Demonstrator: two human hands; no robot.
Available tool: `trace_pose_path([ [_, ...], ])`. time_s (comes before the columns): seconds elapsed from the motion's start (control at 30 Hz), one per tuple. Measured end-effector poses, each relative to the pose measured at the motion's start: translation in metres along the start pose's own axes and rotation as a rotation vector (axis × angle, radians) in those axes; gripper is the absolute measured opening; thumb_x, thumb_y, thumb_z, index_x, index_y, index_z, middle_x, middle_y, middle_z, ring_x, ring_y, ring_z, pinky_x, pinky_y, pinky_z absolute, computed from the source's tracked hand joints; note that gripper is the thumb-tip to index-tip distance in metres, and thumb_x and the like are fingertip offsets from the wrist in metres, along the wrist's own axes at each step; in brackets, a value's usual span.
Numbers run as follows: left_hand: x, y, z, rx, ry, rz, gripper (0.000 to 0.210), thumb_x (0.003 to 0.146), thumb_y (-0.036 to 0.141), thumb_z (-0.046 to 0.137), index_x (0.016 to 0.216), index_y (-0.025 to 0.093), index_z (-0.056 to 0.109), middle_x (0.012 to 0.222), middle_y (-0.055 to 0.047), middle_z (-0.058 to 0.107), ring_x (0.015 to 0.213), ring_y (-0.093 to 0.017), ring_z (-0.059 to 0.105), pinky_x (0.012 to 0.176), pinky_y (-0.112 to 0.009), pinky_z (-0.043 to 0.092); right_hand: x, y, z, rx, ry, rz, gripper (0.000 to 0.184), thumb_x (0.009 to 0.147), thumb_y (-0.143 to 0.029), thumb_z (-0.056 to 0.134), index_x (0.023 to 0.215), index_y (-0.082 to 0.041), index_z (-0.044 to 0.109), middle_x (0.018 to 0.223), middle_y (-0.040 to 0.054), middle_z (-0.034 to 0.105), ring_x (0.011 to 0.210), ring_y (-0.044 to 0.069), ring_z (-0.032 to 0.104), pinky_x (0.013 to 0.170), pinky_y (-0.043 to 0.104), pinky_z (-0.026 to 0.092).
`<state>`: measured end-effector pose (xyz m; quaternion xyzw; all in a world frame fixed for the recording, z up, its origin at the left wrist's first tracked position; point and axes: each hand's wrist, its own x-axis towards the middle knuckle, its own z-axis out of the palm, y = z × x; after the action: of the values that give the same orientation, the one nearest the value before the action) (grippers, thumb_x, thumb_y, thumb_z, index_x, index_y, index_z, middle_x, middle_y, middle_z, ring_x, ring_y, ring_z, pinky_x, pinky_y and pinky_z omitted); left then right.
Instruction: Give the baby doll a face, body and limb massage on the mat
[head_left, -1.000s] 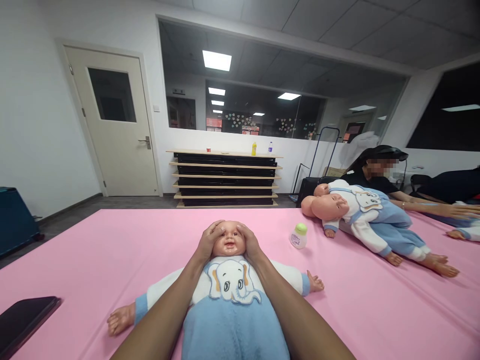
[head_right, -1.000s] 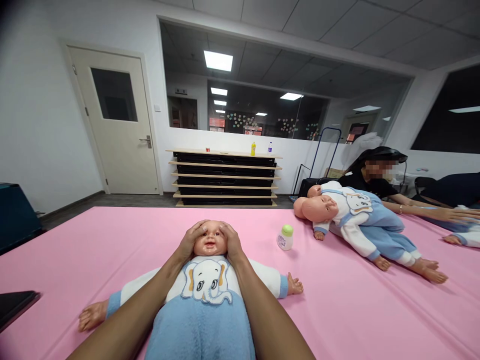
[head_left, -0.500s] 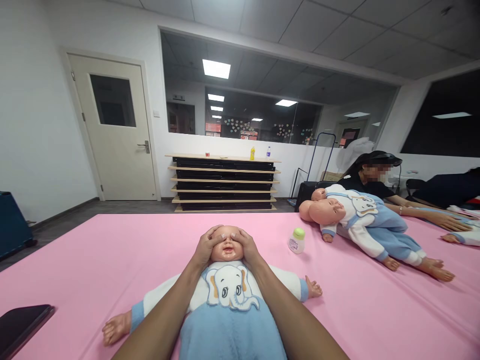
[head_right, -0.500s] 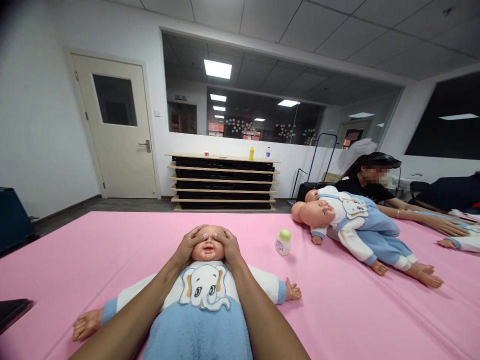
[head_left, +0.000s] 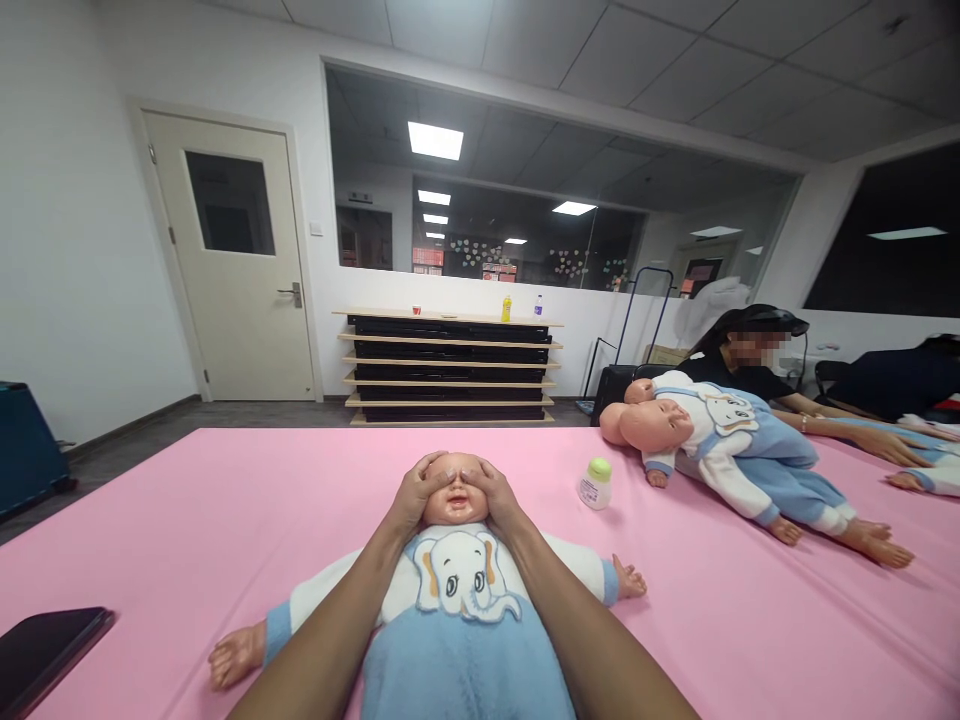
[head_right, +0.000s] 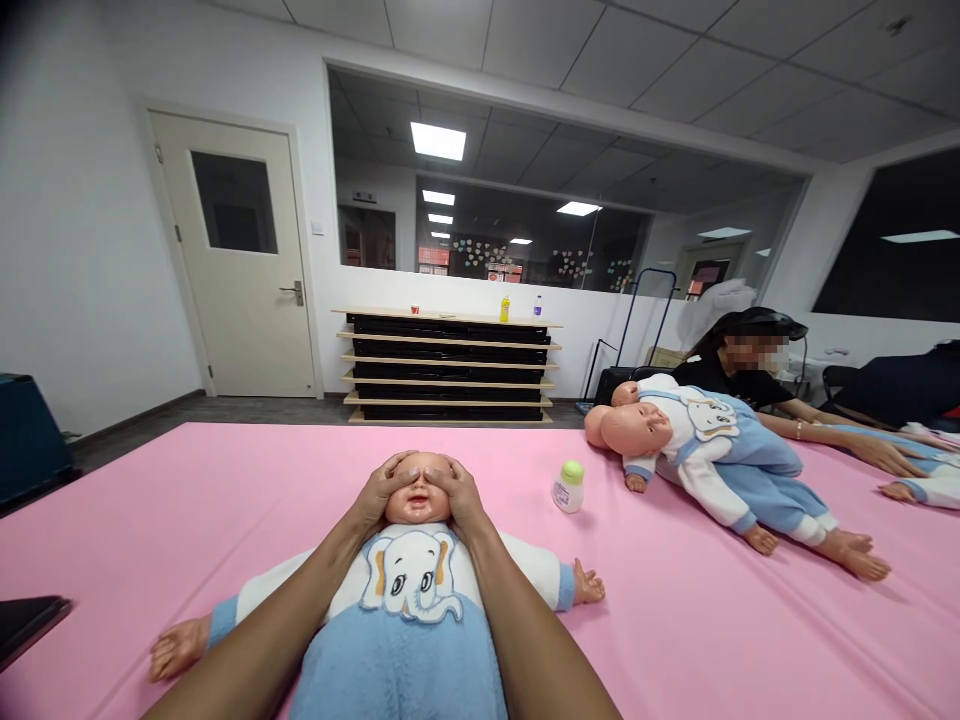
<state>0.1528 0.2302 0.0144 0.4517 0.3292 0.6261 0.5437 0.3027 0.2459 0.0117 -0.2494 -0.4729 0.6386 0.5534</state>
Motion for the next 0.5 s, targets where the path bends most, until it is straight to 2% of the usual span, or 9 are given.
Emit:
trace_pose_path([
  [0.23,0.0043,-0.0051,-0.0025,0.060,0.037,0.057,0.054,0.066,0.036,0.076,0.114,0.015,0.062,0.109,-0.011,0.064,0.097,-0.025,0.062,0.087,-0.038,0.048,-0.0007,-0.0024,0.0031,-0.030,0.017,-0.027,0.036,0.069,-0.035,0.074,0.099,-0.017,0.065,0.093,0.0053,0.069,0.087,0.023,0.063,0.081,0.036,0.049],
  [0.5,0.0039,-0.0048,-0.0037,0.087,0.043,0.089,0.050,0.066,0.037,0.074,0.109,0.015,0.064,0.106,-0.009,0.065,0.097,-0.025,0.061,0.087,-0.037,0.047,0.0007,0.0006,0.0006,-0.035,0.030,-0.062,0.029,0.071,-0.035,0.070,0.094,-0.017,0.067,0.089,0.0039,0.068,0.086,0.021,0.060,0.078,0.032,0.047],
])
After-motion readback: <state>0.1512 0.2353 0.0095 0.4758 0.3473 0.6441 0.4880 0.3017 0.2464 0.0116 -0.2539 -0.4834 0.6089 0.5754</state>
